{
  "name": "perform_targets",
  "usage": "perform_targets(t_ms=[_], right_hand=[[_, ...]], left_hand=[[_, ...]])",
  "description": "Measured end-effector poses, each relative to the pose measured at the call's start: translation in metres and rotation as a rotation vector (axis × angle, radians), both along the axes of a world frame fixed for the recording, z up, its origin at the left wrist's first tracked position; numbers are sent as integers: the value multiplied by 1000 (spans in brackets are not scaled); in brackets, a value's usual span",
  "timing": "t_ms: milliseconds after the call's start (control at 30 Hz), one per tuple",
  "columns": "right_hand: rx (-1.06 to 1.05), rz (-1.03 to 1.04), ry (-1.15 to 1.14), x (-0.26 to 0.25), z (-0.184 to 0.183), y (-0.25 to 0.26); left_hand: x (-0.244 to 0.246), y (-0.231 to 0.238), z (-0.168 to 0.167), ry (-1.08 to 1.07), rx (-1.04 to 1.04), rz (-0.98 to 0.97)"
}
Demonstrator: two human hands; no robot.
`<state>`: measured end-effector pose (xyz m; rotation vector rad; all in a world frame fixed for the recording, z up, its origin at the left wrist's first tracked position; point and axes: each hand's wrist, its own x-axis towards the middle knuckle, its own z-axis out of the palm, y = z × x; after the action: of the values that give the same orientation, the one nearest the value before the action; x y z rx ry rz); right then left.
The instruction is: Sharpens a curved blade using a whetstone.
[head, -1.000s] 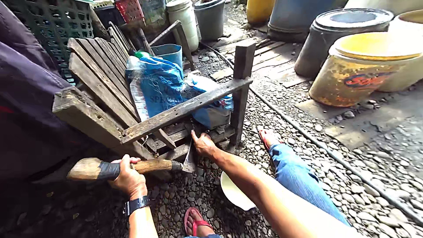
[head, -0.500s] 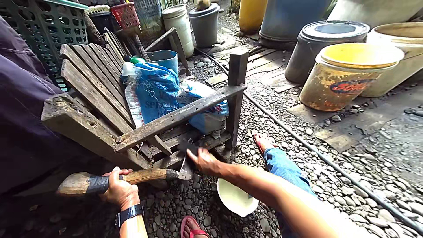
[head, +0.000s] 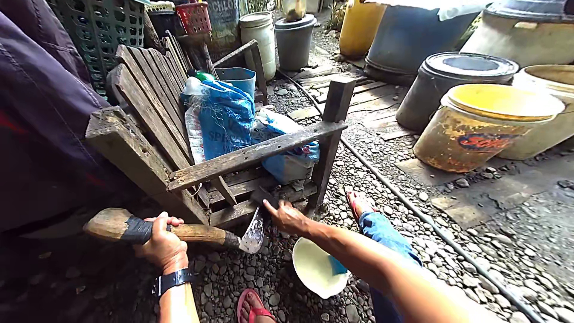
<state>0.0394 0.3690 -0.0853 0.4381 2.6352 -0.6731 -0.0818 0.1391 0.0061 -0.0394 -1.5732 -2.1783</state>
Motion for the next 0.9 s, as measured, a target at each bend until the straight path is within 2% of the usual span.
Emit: perform_targets(t_ms=[133, 300, 500, 633, 700, 833, 900], right_hand=[[-14, -92, -14, -32, 11, 4], [26, 64, -11, 14, 0, -6], [22, -73, -36, -50, 23, 5], [27, 62, 0, -6, 4, -6], [45, 100, -16, 0, 4, -3], [33, -24, -8, -48, 18, 11], [38, -46, -21, -53, 18, 8]], left_hand=[[4, 11, 0, 19, -14, 56], [-2, 16, 4, 82, -60, 8], [3, 14, 2, 114, -57, -14], [0, 15, 1, 119, -69, 8], [-5, 15, 1, 117, -71, -12], [-4, 15, 0, 120, -54, -34], [-2, 16, 2, 124, -57, -13]])
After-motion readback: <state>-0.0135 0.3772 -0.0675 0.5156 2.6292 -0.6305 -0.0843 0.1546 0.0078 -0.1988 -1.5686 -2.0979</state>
